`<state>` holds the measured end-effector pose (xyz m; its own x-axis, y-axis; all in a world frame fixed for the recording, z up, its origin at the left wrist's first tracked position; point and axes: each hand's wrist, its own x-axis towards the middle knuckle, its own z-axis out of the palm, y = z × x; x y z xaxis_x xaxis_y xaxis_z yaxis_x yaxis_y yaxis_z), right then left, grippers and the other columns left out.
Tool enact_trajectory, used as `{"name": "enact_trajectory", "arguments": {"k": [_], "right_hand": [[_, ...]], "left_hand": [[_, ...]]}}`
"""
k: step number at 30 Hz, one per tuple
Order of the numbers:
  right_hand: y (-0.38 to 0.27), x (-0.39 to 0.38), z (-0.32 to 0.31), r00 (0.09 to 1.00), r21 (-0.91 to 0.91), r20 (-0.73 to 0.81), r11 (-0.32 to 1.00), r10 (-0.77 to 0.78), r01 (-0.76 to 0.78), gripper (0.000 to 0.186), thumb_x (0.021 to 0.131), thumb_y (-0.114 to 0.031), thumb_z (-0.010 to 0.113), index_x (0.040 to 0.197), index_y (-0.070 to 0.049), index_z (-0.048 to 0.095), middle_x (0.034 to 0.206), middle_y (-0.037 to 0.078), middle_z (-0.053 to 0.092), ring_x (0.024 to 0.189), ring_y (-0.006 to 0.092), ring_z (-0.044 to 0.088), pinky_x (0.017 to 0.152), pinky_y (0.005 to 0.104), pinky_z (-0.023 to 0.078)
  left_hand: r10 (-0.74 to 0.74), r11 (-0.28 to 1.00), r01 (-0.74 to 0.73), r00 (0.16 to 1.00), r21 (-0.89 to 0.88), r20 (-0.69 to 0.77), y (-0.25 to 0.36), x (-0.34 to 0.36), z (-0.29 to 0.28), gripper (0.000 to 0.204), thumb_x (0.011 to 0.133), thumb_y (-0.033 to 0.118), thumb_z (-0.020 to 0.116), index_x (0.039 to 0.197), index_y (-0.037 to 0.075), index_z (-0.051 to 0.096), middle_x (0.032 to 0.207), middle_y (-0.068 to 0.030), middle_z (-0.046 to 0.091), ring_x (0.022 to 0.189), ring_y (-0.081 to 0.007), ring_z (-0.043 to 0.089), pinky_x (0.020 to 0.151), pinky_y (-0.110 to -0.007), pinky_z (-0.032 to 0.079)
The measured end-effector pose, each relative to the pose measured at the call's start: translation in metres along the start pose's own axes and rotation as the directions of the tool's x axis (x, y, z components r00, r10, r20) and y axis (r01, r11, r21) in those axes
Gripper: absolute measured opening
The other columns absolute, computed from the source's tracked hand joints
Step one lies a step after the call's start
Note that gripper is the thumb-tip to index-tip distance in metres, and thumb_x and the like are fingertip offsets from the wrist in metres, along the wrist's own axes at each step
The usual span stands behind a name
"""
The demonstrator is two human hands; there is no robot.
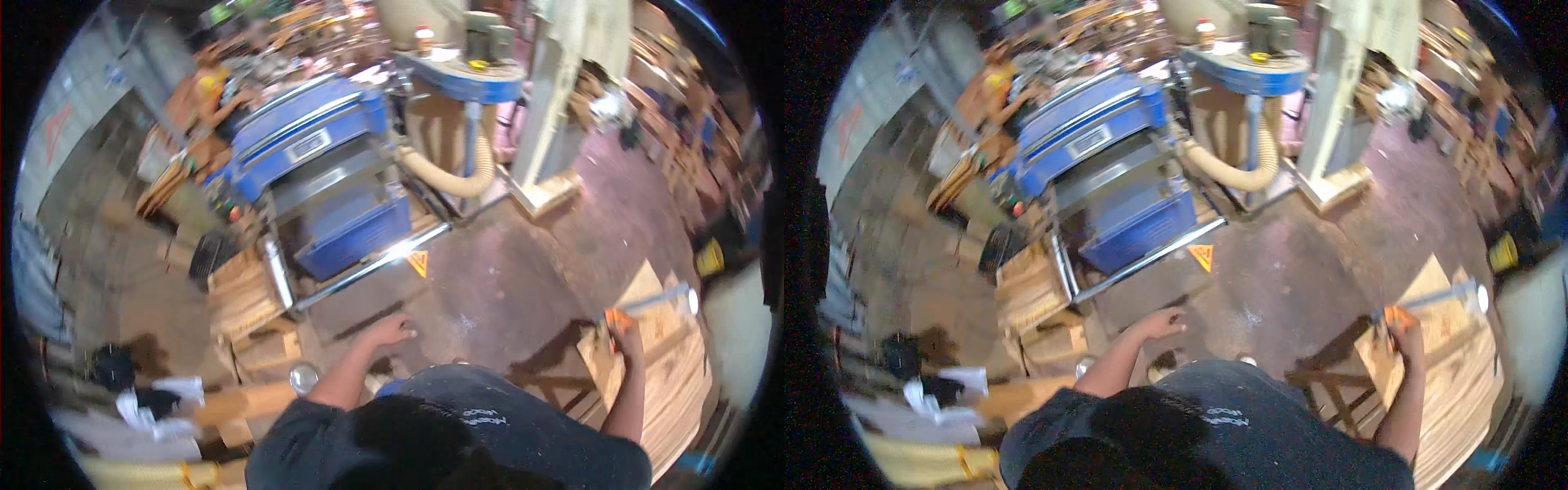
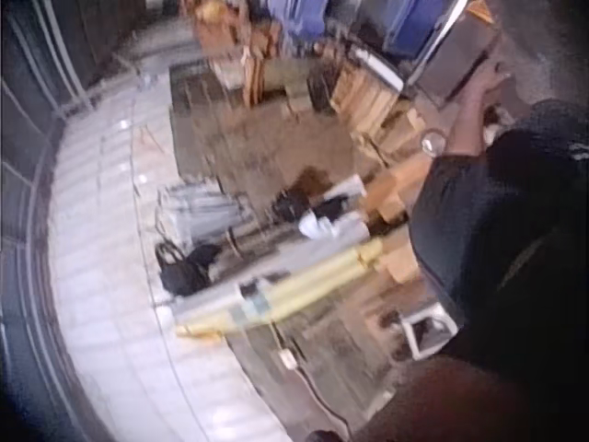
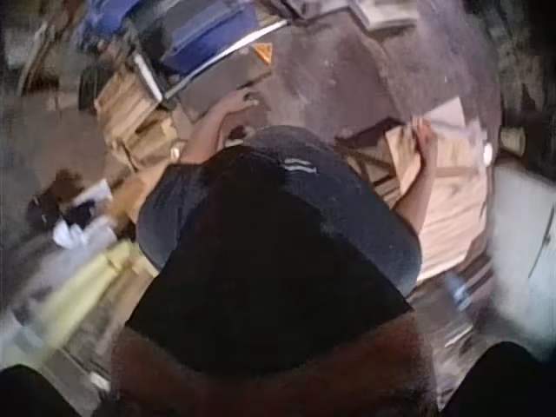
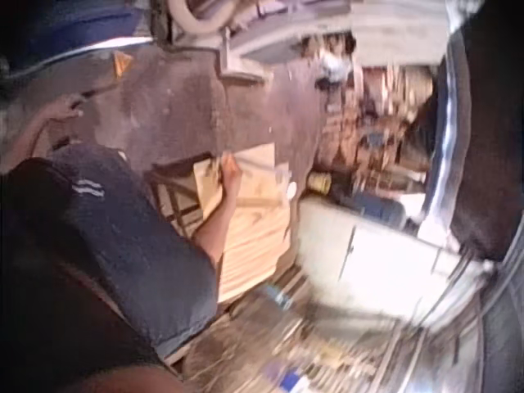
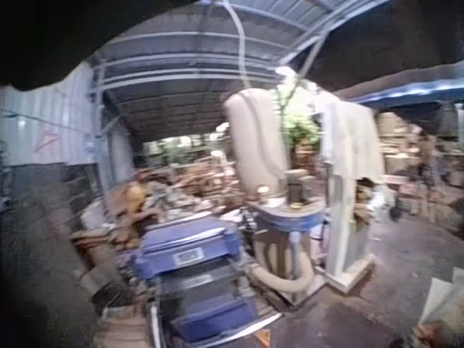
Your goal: The person receives wooden boards passed through a thickness planer machine, measures the boards on a worktable using a square ruler, and turns the planer's handwheel to adjust the machine.
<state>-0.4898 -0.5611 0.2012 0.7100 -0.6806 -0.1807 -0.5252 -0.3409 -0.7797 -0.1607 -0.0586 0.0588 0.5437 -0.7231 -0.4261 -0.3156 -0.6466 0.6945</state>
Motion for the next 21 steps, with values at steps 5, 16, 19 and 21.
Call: {"name": "enact_trajectory", "arguments": {"k": [5,16,19,21], "right_hand": [[0.093,-0.008,-0.042,0.993,-0.197,0.009,0.974,0.114,-0.110,0.032,0.079,-0.026,0.069,0.085,0.005,0.063,0.071,0.007,0.061,0.061,0.0160,0.057,0.059,0.0286,0.048],[0.128,0.005,-0.038,0.957,-0.656,-0.199,0.697,0.209,-0.289,0.050,0.076,-0.028,0.069,0.104,0.010,0.056,0.081,0.023,0.063,0.075,0.0364,0.063,0.067,0.0440,0.051],[0.046,0.014,0.007,0.934,-0.605,-0.349,0.744,0.074,-0.285,0.059,0.074,-0.029,0.074,0.114,0.010,0.054,0.109,0.029,0.060,0.102,0.0423,0.058,0.088,0.0445,0.047],[0.014,0.039,0.046,0.969,-0.603,-0.244,0.789,-0.043,-0.117,0.063,0.074,-0.032,0.073,0.120,0.006,0.052,0.117,0.028,0.057,0.108,0.0415,0.055,0.092,0.0435,0.045]], "left_hand": [[0.045,0.994,-0.040,0.998,0.099,-0.050,0.028,0.027,0.016,0.059,0.081,0.041,0.066,0.126,0.005,0.052,0.114,-0.0205,0.060,0.105,-0.0334,0.058,0.089,-0.041,0.046],[-0.006,0.995,0.053,0.886,0.088,-0.464,-0.043,0.032,-0.046,0.048,0.080,0.033,0.068,0.120,0.008,0.057,0.119,-0.0161,0.058,0.114,-0.0325,0.052,0.097,-0.041,0.041],[-0.085,0.977,0.184,0.797,0.105,-0.598,-0.076,0.014,-0.085,0.053,0.080,0.040,0.066,0.123,0.011,0.055,0.127,-0.0151,0.053,0.122,-0.0328,0.046,0.104,-0.049,0.032],[-0.175,0.950,0.294,0.779,0.104,-0.602,-0.087,0.003,-0.112,0.056,0.079,0.041,0.067,0.126,0.011,0.053,0.128,-0.0156,0.052,0.122,-0.0346,0.045,0.104,-0.049,0.033]]}}
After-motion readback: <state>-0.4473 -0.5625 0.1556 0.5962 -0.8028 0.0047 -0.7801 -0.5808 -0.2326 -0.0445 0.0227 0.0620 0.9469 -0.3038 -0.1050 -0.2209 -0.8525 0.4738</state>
